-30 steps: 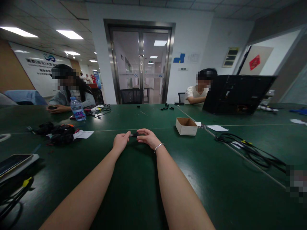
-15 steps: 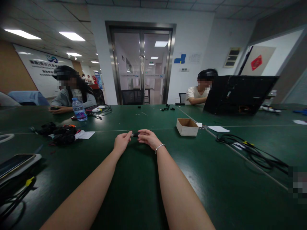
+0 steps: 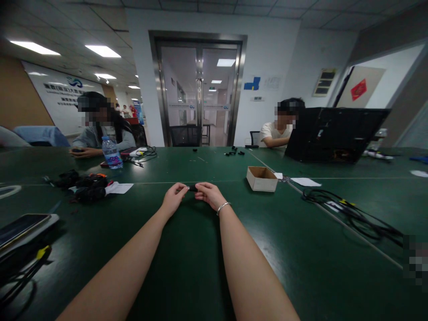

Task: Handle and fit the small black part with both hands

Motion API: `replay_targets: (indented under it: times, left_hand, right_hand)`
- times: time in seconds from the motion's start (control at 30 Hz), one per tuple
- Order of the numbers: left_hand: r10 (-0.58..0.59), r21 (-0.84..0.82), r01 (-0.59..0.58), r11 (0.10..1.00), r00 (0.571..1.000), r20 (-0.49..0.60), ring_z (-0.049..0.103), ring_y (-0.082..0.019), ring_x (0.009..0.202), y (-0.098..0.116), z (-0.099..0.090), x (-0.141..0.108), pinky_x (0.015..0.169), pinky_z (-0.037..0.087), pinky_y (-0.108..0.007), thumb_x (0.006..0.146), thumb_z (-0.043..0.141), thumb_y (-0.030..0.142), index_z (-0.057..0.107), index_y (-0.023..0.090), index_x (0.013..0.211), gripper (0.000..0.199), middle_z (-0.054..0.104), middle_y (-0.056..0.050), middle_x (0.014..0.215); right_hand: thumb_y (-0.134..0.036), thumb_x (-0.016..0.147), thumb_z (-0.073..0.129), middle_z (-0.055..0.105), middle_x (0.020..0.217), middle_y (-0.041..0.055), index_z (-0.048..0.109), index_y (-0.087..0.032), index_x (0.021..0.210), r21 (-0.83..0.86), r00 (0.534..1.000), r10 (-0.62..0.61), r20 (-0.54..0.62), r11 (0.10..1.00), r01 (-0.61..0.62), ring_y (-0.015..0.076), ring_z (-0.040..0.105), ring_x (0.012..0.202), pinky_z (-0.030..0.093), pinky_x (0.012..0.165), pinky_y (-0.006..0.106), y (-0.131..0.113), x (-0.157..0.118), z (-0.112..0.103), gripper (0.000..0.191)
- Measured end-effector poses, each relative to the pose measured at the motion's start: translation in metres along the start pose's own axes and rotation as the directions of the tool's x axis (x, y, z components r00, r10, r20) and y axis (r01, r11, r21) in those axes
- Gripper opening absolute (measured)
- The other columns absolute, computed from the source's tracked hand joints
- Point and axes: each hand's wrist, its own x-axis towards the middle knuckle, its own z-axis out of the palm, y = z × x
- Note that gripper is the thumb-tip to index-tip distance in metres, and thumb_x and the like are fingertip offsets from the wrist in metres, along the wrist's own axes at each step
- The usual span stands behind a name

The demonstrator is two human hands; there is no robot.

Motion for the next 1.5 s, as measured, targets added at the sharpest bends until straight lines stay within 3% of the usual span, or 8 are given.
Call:
replay_targets:
  times: [0.13, 0.23, 0.67, 1.0, 1.2, 1.5]
  left_hand:
    - [0.033, -0.012, -0.033, 0.999, 0.999, 0.01, 0.058, -0.015, 0.07, 0.001, 0.0, 0.0, 0.062, 0.044, -0.024, 0.079, 0.055, 0.038, 0.064, 0.018, 0.091, 0.024, 0.064, -0.004, 0.08]
    - [-0.011, -0.027, 0.011, 1.0, 1.0, 0.022, 0.058, -0.015, 0.068, 0.001, -0.001, 0.001, 0.062, 0.044, -0.025, 0.078, 0.056, 0.037, 0.064, 0.017, 0.088, 0.023, 0.064, -0.004, 0.078]
    - [-0.141, 0.096, 0.138, 0.986, 0.99, 0.026, 0.058, -0.016, 0.063, 0.0, -0.003, 0.003, 0.057, 0.041, -0.026, 0.08, 0.051, 0.051, 0.066, 0.017, 0.079, 0.037, 0.065, -0.004, 0.07]
    - [-0.155, 0.228, 0.144, 0.963, 0.988, 0.029, 0.054, -0.016, 0.055, 0.002, -0.005, 0.002, 0.054, 0.036, -0.027, 0.084, 0.038, 0.06, 0.063, 0.018, 0.067, 0.053, 0.061, -0.003, 0.06]
    - [-0.159, 0.224, 0.147, 0.963, 0.986, 0.038, 0.052, -0.015, 0.054, 0.006, -0.006, 0.001, 0.053, 0.035, -0.026, 0.082, 0.041, 0.062, 0.063, 0.017, 0.069, 0.052, 0.06, -0.002, 0.061]
    - [-0.194, 0.23, 0.186, 0.955, 0.981, 0.013, 0.05, -0.015, 0.048, 0.014, -0.009, -0.002, 0.054, 0.036, -0.027, 0.08, 0.041, 0.066, 0.061, 0.017, 0.056, 0.058, 0.055, -0.002, 0.05]
  right_hand:
    - [-0.019, 0.076, 0.076, 0.066, 0.068, 0.0067, 0.065, -0.011, 0.082, -0.015, 1.0, 0.007, -0.011, 1.0, -0.007, 0.0129, 0.064, 0.057, 0.057, 0.056, 0.023, 0.001, 0.001, 0.0, 0.015]
    - [-0.015, 0.074, 0.077, 0.065, 0.068, 0.0053, 0.066, -0.011, 0.082, -0.02, 1.0, 0.001, -0.015, 1.0, -0.001, 0.0119, 0.063, 0.056, 0.057, 0.057, 0.022, 0.001, 0.001, -0.001, 0.014]
    - [-0.009, 0.072, 0.076, 0.067, 0.068, 0.0035, 0.067, -0.012, 0.086, -0.044, 1.0, -0.028, -0.003, 0.999, 0.028, 0.011, 0.064, 0.057, 0.057, 0.058, 0.02, 0.003, 0.002, -0.003, 0.017]
    - [-0.01, 0.07, 0.077, 0.069, 0.081, 0.0061, 0.066, -0.012, 0.092, -0.046, 0.999, -0.029, 0.034, 0.998, 0.031, 0.0117, 0.066, 0.06, 0.057, 0.061, 0.021, 0.005, 0.004, -0.005, 0.025]
    - [-0.007, 0.071, 0.074, 0.068, 0.085, 0.0051, 0.066, -0.013, 0.096, -0.048, 0.998, -0.019, 0.057, 0.999, 0.022, 0.0113, 0.066, 0.063, 0.058, 0.064, 0.021, 0.002, 0.001, -0.005, 0.027]
    - [-0.002, 0.069, 0.073, 0.065, 0.098, 0.0053, 0.066, -0.015, 0.097, -0.043, 0.994, -0.027, 0.103, 0.999, 0.032, 0.0126, 0.067, 0.073, 0.058, 0.072, 0.024, -0.001, -0.003, -0.003, 0.032]
